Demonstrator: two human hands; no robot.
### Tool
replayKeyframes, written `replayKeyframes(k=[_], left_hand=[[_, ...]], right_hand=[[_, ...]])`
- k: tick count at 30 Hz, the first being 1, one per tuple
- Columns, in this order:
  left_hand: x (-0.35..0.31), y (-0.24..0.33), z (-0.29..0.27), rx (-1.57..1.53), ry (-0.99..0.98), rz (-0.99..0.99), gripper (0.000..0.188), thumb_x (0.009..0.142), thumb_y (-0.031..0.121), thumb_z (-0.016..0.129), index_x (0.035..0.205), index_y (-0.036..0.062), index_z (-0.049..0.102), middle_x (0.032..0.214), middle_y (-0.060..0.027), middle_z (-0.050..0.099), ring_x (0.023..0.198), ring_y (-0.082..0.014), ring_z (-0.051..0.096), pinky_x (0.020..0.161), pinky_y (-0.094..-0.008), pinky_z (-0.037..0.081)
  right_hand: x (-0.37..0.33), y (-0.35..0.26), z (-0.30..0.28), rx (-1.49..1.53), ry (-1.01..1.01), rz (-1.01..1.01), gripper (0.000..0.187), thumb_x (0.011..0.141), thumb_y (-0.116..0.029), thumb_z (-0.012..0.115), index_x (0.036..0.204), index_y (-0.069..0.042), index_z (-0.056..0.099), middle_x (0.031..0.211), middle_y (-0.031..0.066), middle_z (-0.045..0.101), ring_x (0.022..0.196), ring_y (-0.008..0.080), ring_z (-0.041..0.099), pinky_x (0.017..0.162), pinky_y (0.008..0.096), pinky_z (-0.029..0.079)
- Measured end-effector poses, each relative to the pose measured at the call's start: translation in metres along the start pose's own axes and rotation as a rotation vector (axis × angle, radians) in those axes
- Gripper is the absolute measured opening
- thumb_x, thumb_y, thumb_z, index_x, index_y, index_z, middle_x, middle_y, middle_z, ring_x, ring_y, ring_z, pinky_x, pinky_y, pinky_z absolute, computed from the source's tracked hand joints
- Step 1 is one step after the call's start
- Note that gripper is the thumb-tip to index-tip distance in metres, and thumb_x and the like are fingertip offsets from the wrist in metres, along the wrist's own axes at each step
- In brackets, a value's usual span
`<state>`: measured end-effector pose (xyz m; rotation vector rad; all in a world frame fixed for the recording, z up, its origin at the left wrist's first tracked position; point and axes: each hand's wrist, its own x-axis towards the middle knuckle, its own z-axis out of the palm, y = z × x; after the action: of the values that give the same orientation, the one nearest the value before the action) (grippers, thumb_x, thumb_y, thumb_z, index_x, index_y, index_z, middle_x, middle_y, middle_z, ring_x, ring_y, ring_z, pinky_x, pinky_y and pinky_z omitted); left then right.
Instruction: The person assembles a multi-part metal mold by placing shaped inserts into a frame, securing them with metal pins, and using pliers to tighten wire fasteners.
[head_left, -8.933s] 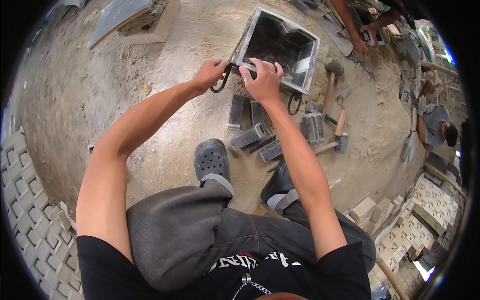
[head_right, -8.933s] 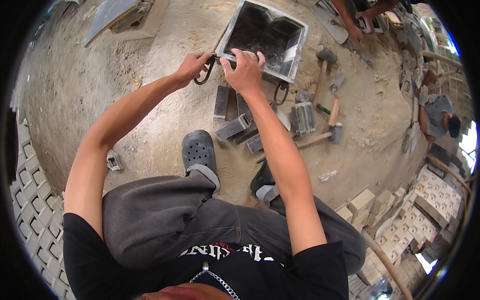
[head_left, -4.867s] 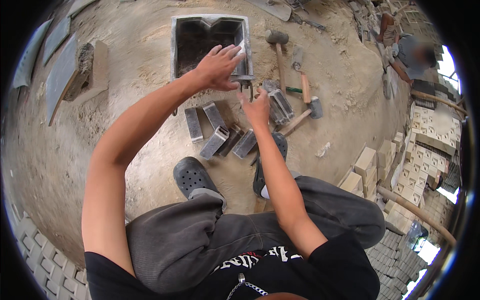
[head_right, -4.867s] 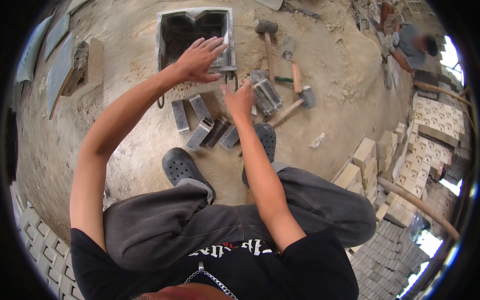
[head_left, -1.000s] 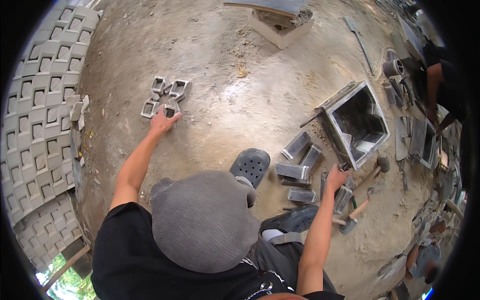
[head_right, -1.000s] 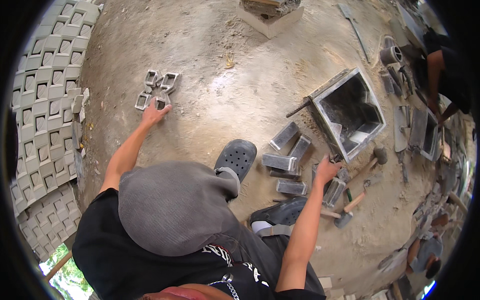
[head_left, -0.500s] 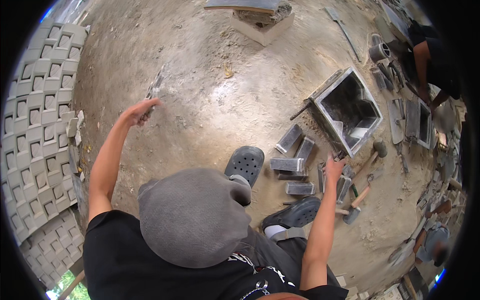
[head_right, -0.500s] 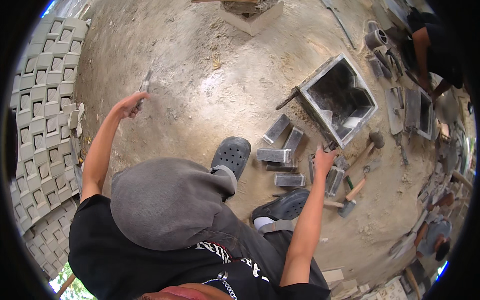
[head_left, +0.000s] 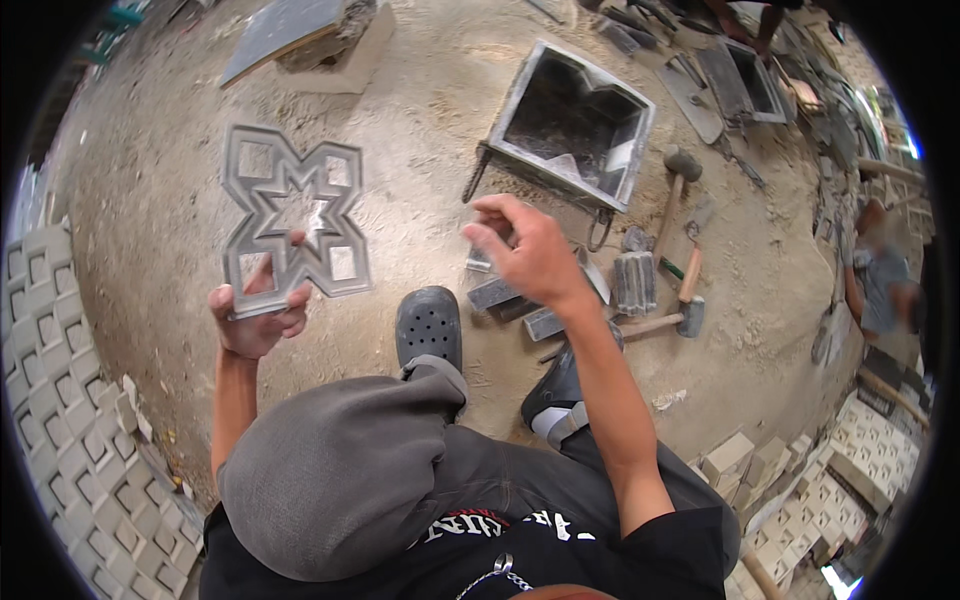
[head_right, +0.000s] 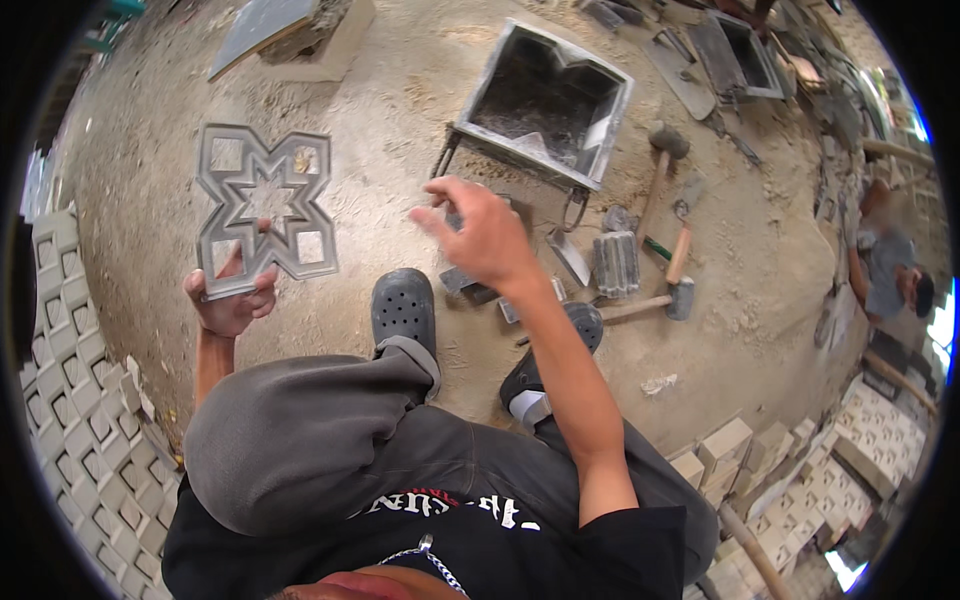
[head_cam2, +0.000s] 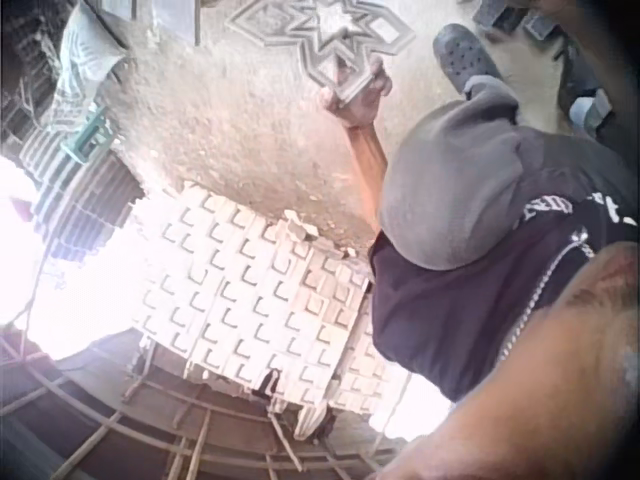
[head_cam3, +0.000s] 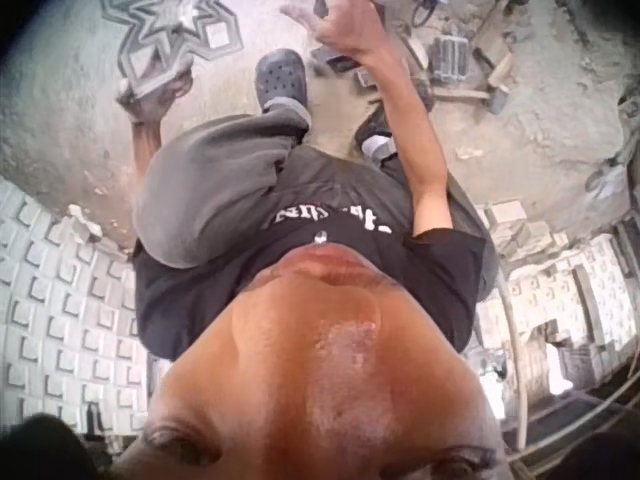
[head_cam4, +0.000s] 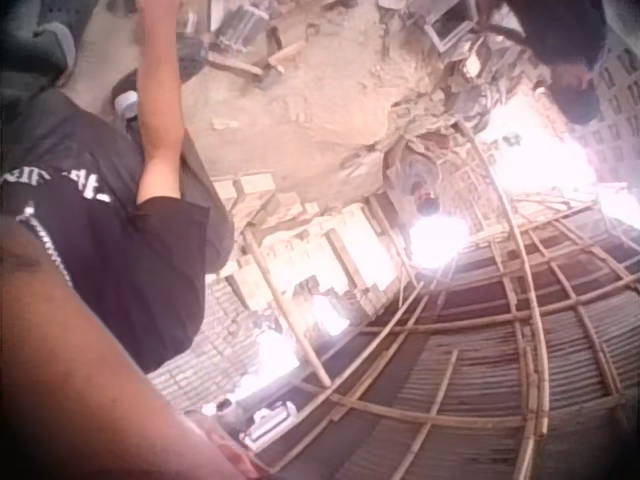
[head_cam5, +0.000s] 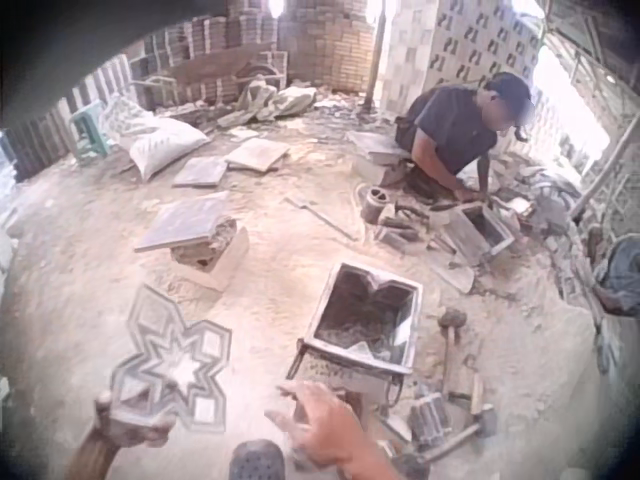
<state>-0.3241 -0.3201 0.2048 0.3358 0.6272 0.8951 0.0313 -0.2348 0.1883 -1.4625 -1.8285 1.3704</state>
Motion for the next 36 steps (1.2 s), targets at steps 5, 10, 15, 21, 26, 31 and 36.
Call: replayKeyframes(k=[5,10,15,21,26,31,36], left_hand=[[0.097,-0.031,0.033,-0.112,-0.303,-0.147,0.113,0.068,0.056,0.069,0.156,0.0071,0.016,0.094,-0.013,0.054,0.06,-0.0121,0.047,0.053,-0.0271,0.042],[0.159,-0.06,0.067,-0.182,-0.426,-0.273,0.124,0.061,0.061,0.069,0.157,0.0069,0.01,0.09,-0.0132,0.054,0.058,-0.0127,0.045,0.05,-0.0255,0.037],[0.189,-0.072,0.075,-0.031,-0.486,-0.373,0.125,0.053,0.056,0.072,0.157,0.011,0.017,0.09,-0.0128,0.055,0.053,-0.0075,0.038,0.045,-0.0179,0.028],[0.19,-0.081,0.089,-0.052,-0.408,-0.343,0.122,0.054,0.059,0.07,0.156,0.0108,0.02,0.091,-0.0132,0.054,0.051,-0.0074,0.037,0.044,-0.0182,0.026],[0.188,-0.087,0.055,-0.02,-0.495,-0.37,0.11,0.058,0.061,0.064,0.151,0.0143,0.028,0.095,-0.0147,0.052,0.049,-0.0076,0.034,0.043,-0.0189,0.025],[0.179,-0.096,0.038,0.011,-0.427,-0.386,0.088,0.059,0.06,0.062,0.136,0.0239,0.04,0.096,-0.0139,0.051,0.05,-0.0075,0.03,0.044,-0.0206,0.024],[0.171,-0.105,0.042,0.079,-0.386,-0.396,0.076,0.061,0.059,0.06,0.126,0.0264,0.041,0.097,-0.0115,0.05,0.055,-0.0076,0.032,0.046,-0.0218,0.024]], right_hand=[[0.002,-0.014,0.004,-0.289,0.243,-0.383,0.058,0.087,-0.04,0.069,0.131,-0.006,0.052,0.125,0.0177,0.058,0.116,0.0352,0.055,0.099,0.0438,0.044],[-0.003,-0.009,-0.029,-0.439,0.342,-0.273,0.064,0.083,-0.036,0.072,0.133,-0.003,0.051,0.125,0.0177,0.054,0.117,0.0365,0.052,0.1,0.0461,0.042],[-0.012,-0.002,-0.049,-0.565,0.392,-0.157,0.067,0.079,-0.035,0.073,0.131,0.001,0.052,0.124,0.0187,0.053,0.12,0.0355,0.05,0.1,0.0478,0.039],[-0.017,0.003,-0.047,-0.417,0.404,-0.21,0.056,0.077,-0.032,0.073,0.123,-0.002,0.06,0.121,0.0168,0.055,0.119,0.0345,0.051,0.101,0.0472,0.04],[-0.02,-0.001,-0.043,-0.552,0.228,-0.218,0.055,0.078,-0.033,0.071,0.123,-0.004,0.061,0.122,0.0144,0.059,0.119,0.0321,0.052,0.102,0.0461,0.039],[-0.02,-0.008,-0.032,-0.567,0.192,-0.167,0.057,0.079,-0.038,0.07,0.123,-0.003,0.062,0.126,0.0159,0.059,0.121,0.0314,0.051,0.103,0.0464,0.038],[-0.013,0.002,-0.03,-0.498,0.12,-0.17,0.062,0.08,-0.042,0.071,0.125,-0.001,0.062,0.121,0.0175,0.062,0.12,0.0319,0.052,0.105,0.0458,0.036]])
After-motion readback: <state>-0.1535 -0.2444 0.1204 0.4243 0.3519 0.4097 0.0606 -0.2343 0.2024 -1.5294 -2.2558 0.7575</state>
